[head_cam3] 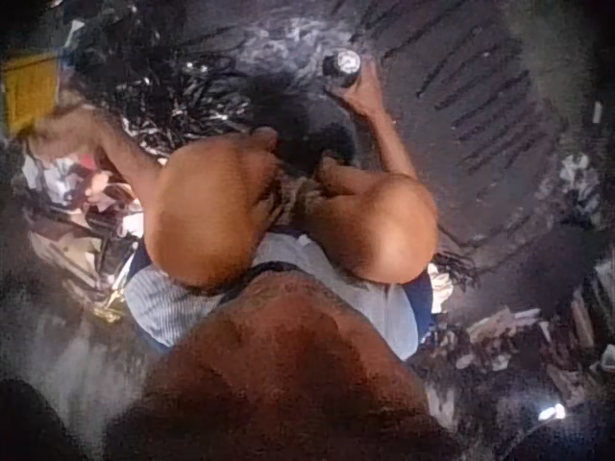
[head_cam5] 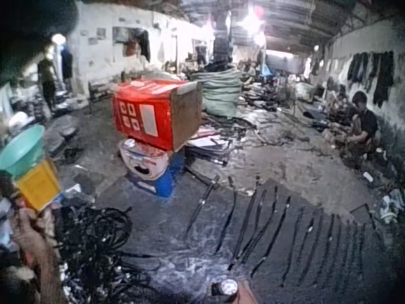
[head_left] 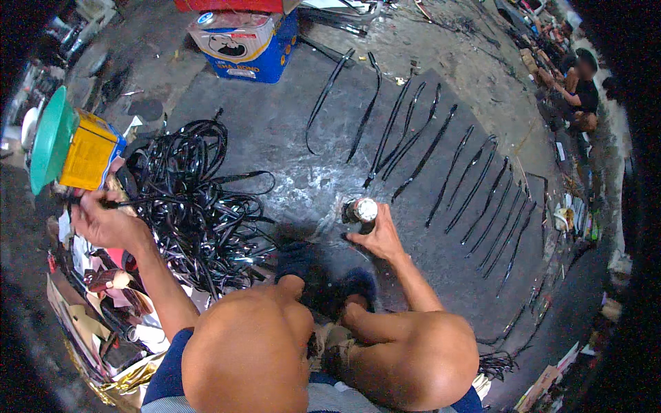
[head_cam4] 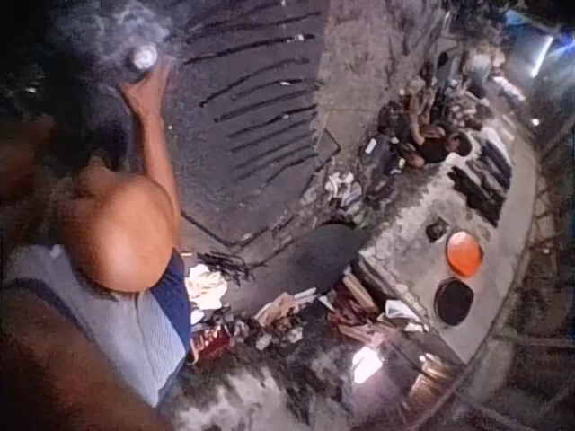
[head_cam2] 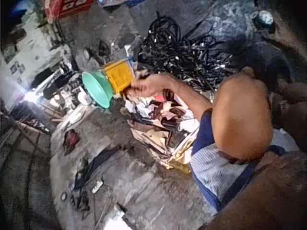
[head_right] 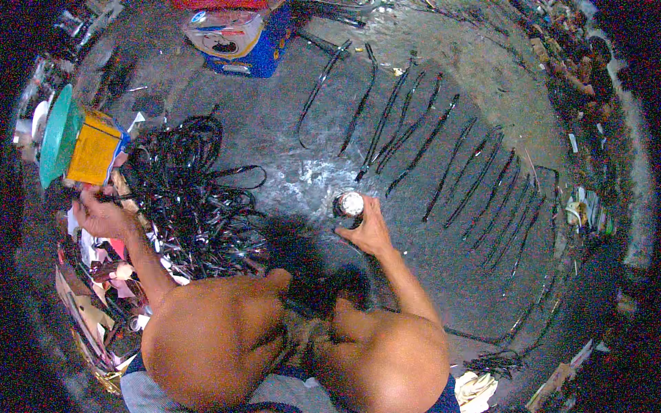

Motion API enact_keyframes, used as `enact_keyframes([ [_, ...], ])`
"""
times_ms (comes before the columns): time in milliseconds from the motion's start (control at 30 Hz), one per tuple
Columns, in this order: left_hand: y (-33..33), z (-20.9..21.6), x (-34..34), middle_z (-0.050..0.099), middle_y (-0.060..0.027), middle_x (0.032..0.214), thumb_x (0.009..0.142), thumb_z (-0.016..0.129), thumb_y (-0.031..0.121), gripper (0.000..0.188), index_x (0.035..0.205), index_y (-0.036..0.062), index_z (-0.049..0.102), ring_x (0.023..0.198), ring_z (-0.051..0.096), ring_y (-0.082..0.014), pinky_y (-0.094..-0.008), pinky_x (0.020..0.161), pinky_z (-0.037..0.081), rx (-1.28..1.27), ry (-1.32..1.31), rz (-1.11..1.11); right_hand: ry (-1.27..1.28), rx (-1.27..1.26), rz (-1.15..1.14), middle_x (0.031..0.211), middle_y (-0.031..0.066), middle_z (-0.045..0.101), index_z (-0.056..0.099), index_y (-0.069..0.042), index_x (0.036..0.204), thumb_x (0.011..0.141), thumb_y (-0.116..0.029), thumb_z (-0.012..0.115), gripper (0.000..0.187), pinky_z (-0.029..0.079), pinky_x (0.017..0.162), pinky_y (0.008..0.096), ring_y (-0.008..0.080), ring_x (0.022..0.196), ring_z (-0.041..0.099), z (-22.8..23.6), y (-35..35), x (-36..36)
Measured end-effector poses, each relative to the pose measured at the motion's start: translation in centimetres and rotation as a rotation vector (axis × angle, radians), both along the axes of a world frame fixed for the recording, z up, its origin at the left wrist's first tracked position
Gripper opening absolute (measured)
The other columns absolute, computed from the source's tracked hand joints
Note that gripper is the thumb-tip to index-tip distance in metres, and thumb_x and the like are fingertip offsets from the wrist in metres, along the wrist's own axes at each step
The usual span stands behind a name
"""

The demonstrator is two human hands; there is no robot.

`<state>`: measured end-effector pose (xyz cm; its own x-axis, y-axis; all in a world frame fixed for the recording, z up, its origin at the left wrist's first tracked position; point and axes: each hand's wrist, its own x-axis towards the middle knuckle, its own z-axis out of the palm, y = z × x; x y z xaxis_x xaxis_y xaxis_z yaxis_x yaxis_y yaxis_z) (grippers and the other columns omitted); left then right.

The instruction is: The person sits on the floor and repeatedly picks up black cables, rubs them against a small white cylindrical container, and places them on the floor. The person continues this process for multiple cables, arranging them in rows.

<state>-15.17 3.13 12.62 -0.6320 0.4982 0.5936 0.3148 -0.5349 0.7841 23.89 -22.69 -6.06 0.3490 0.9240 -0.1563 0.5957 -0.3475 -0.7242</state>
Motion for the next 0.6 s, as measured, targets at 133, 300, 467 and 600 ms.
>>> enact_keyframes([
  [133,-3.6,-1.9,7.7,0.066,-0.0009,0.078,0.092,0.068,0.007,0.013,0.104,0.0058,0.070,0.060,0.056,-0.0070,-0.0235,0.049,0.044,-0.710,0.376,-0.676,0.050,0.099,-0.226,0.116,0.0169,0.058,0.059,-0.004,0.124,0.068,-0.022,0.089,0.066,0.050,0.094,0.0449,0.0374,0.110,0.059,-1.7,1.0,-1.9],
  [300,-8.1,-18.6,15.3,0.067,-0.0036,0.077,0.084,0.066,0.000,0.027,0.110,-0.0009,0.072,0.059,0.061,-0.0114,-0.0257,0.051,0.048,-1.274,0.009,-1.425,0.235,0.192,-0.465,0.083,0.0040,0.065,0.064,-0.004,0.120,0.072,-0.020,0.088,0.056,0.052,0.070,0.0339,0.0187,0.072,0.062,-0.9,1.5,-0.9],
  [467,-11.4,-21.4,19.3,0.070,-0.0044,0.086,0.084,0.064,-0.004,0.035,0.118,-0.0007,0.071,0.066,0.063,-0.0110,-0.0245,0.054,0.049,-1.442,-0.166,-1.580,0.635,0.472,-0.642,0.097,0.0060,0.068,0.050,-0.001,0.132,0.082,-0.007,0.084,0.061,0.053,0.068,0.0246,0.0114,0.078,0.065,1.4,1.2,0.1],
  [600,-12.4,-21.7,20.7,0.071,-0.0032,0.092,0.088,0.065,-0.002,0.038,0.125,0.0006,0.068,0.070,0.063,-0.0091,-0.0219,0.058,0.048,-1.474,-0.340,-1.727,0.598,0.494,-0.523,0.112,0.0123,0.068,0.043,-0.003,0.133,0.079,-0.005,0.086,0.069,0.058,0.073,0.0274,0.0156,0.090,0.070,3.6,1.9,-2.5],
])
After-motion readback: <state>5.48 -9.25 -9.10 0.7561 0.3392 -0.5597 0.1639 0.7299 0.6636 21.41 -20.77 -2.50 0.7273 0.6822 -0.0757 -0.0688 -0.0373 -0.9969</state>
